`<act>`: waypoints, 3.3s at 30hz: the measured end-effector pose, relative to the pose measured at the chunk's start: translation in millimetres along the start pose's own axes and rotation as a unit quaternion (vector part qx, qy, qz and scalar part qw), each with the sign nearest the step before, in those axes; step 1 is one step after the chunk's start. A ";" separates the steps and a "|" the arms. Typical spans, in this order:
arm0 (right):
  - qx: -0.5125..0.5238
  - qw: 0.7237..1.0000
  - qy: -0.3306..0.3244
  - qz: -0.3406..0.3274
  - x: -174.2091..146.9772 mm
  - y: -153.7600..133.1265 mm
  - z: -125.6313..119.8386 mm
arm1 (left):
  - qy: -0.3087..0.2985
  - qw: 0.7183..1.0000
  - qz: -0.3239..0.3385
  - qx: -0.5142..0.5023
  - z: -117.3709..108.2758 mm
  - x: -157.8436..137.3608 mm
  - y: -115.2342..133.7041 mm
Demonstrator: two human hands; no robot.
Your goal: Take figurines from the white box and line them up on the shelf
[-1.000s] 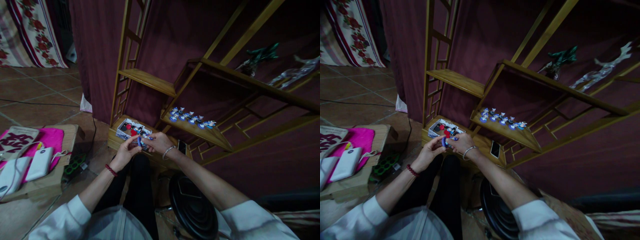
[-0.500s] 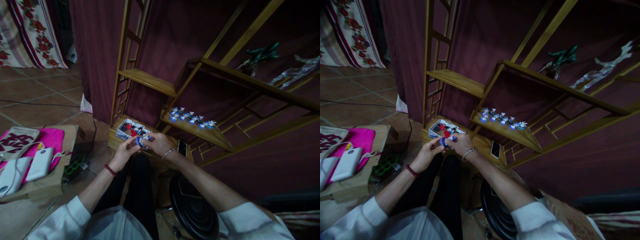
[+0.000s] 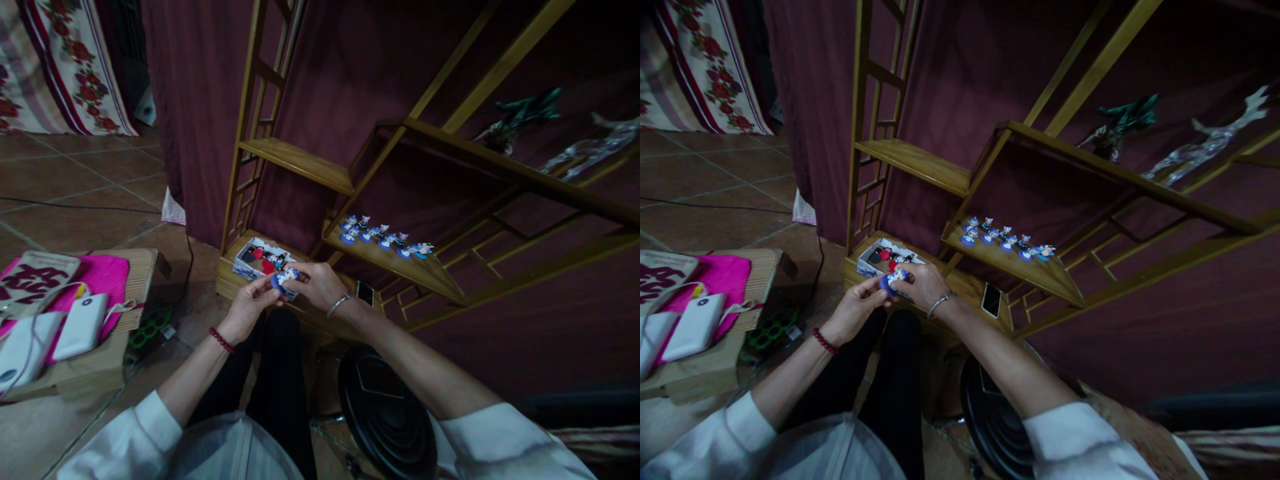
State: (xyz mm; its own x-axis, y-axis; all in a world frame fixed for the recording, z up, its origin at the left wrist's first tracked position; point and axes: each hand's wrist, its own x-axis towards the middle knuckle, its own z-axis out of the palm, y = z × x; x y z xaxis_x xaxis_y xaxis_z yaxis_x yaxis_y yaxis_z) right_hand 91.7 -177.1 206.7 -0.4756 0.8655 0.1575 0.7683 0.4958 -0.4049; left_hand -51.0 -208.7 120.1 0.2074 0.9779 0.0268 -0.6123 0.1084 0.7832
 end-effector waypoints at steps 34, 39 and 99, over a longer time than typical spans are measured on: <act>-0.039 0.980 -0.066 -0.183 11.8 -7.7 -13.4 | -0.049 0.991 -0.030 -0.117 -2.4 -3.6 -2.1; -0.043 0.979 -0.071 -0.186 13.9 -9.0 -16.4 | -0.048 0.991 -0.024 -0.120 -1.9 -2.9 -1.3; -0.071 0.983 -0.014 -0.170 7.6 -7.6 -6.6 | -0.039 0.992 -0.008 -0.122 1.8 -1.1 -5.3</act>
State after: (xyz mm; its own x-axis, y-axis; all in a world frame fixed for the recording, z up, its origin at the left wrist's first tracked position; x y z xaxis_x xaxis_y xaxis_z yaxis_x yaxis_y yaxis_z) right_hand 85.1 -173.8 216.9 -0.7257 0.6465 0.2354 0.6138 0.7629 -0.2031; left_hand -46.6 -210.7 117.1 0.2724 0.9595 0.0710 -0.7721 0.1740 0.6112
